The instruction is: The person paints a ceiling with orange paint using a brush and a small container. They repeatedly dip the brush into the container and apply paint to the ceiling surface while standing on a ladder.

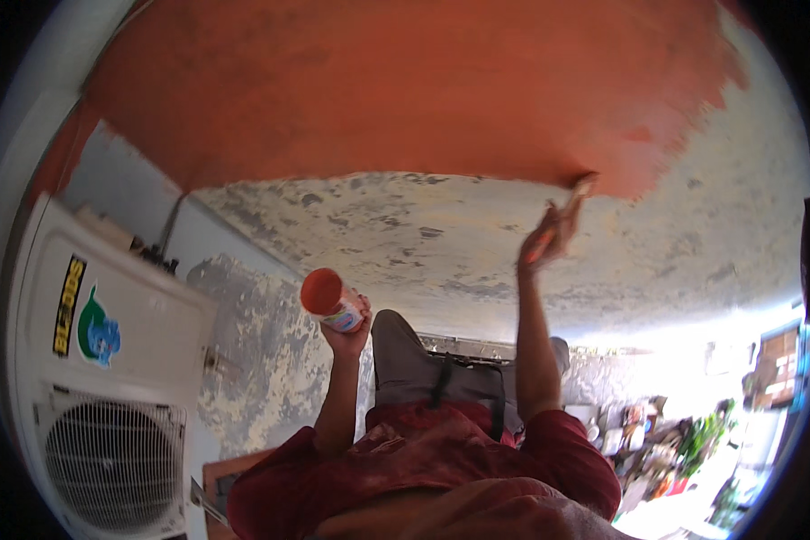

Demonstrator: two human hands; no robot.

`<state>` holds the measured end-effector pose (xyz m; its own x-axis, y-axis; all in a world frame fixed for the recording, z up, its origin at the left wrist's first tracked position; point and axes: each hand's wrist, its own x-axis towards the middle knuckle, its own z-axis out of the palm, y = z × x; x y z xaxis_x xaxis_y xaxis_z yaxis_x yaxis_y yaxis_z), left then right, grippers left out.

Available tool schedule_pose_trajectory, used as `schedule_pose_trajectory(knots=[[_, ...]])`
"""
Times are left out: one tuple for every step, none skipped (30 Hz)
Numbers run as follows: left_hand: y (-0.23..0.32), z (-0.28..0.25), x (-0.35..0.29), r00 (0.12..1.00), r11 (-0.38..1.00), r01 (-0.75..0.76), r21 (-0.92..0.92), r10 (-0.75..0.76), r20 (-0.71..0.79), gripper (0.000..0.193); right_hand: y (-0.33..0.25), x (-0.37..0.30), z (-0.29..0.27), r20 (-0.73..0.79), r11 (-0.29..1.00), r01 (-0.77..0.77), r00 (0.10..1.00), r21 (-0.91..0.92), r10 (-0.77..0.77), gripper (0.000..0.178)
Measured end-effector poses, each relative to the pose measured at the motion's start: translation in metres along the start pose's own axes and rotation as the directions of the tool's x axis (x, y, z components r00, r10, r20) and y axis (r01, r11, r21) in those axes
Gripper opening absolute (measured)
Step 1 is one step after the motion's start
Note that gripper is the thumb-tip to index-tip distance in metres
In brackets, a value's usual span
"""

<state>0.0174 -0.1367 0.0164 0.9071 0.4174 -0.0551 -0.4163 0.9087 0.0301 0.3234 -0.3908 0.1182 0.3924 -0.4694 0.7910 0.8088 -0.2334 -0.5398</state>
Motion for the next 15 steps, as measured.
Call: schedule_pose_trajectory(knots=[[0.006,-0.001,0.002,0.999,0.998,0.026,0.048,-0.027,0.023,0.065,-0.018,-0.029,0.025,0.042,0.990,-0.050,0.998,0.130,0.045,0.027],[0.007,0.002,0.001,0.999,0.997,0.014,0.070,-0.017,0.045,0.063,-0.038,-0.055,0.045,0.093,0.962,-0.109,0.992,0.252,0.088,0.029],[0.012,0.007,-0.003,0.998,0.995,-0.009,0.100,0.003,0.060,0.061,-0.069,-0.076,0.062,0.197,0.929,-0.169,0.974,0.328,0.107,0.026],[0.017,0.010,-0.007,0.997,0.991,-0.025,0.130,0.015,0.073,0.059,-0.097,-0.088,0.072,0.298,0.891,-0.231,0.948,0.391,0.115,0.023],[0.030,0.003,-0.009,0.995,0.988,-0.043,0.150,0.028,0.100,0.065,-0.121,-0.092,0.082,0.451,0.880,-0.267,0.890,0.392,0.070,0.023],[0.032,0.002,-0.012,0.996,0.990,-0.069,0.126,0.062,0.056,0.064,-0.139,-0.090,0.088,0.588,0.879,-0.290,0.809,0.379,0.013,0.024],[0.033,0.003,-0.013,0.996,0.991,-0.089,0.104,0.089,0.013,0.064,-0.153,-0.090,0.091,0.704,0.882,-0.303,0.709,0.362,-0.045,0.024],[0.033,0.004,-0.014,0.993,0.991,-0.109,0.081,0.111,-0.030,0.064,-0.161,-0.093,0.093,0.740,0.812,-0.421,0.673,0.404,-0.019,0.021],[0.037,0.001,-0.015,0.995,0.991,-0.101,0.086,0.100,0.008,0.063,-0.168,-0.096,0.097,0.775,0.726,-0.533,0.632,0.435,-0.001,0.018],[0.034,0.005,-0.015,0.994,0.991,-0.106,0.084,0.105,0.014,0.062,-0.171,-0.096,0.102,0.803,0.632,-0.626,0.595,0.457,0.009,0.016],[0.028,0.009,-0.015,0.994,0.991,-0.108,0.082,0.107,0.020,0.061,-0.158,-0.095,0.097,0.850,0.775,-0.547,0.527,0.318,0.023,0.021],[0.025,0.011,-0.017,0.993,0.989,-0.118,0.084,0.116,0.024,0.060,-0.158,-0.089,0.095,0.855,0.740,-0.597,0.516,0.310,0.058,0.023],[0.026,0.005,-0.017,0.992,0.984,-0.121,0.135,0.113,0.064,0.059,-0.165,-0.078,0.095,0.857,0.703,-0.642,0.507,0.307,0.090,0.025],[0.024,0.010,-0.020,0.986,0.987,-0.109,0.120,0.092,0.138,0.060,-0.174,-0.068,0.091,0.885,0.490,-0.833,0.406,0.257,0.227,0.026],[0.021,0.008,-0.020,0.989,0.993,-0.082,0.079,0.071,0.129,0.061,-0.180,-0.055,0.083,0.903,0.242,-0.950,0.272,0.198,0.331,0.027]])
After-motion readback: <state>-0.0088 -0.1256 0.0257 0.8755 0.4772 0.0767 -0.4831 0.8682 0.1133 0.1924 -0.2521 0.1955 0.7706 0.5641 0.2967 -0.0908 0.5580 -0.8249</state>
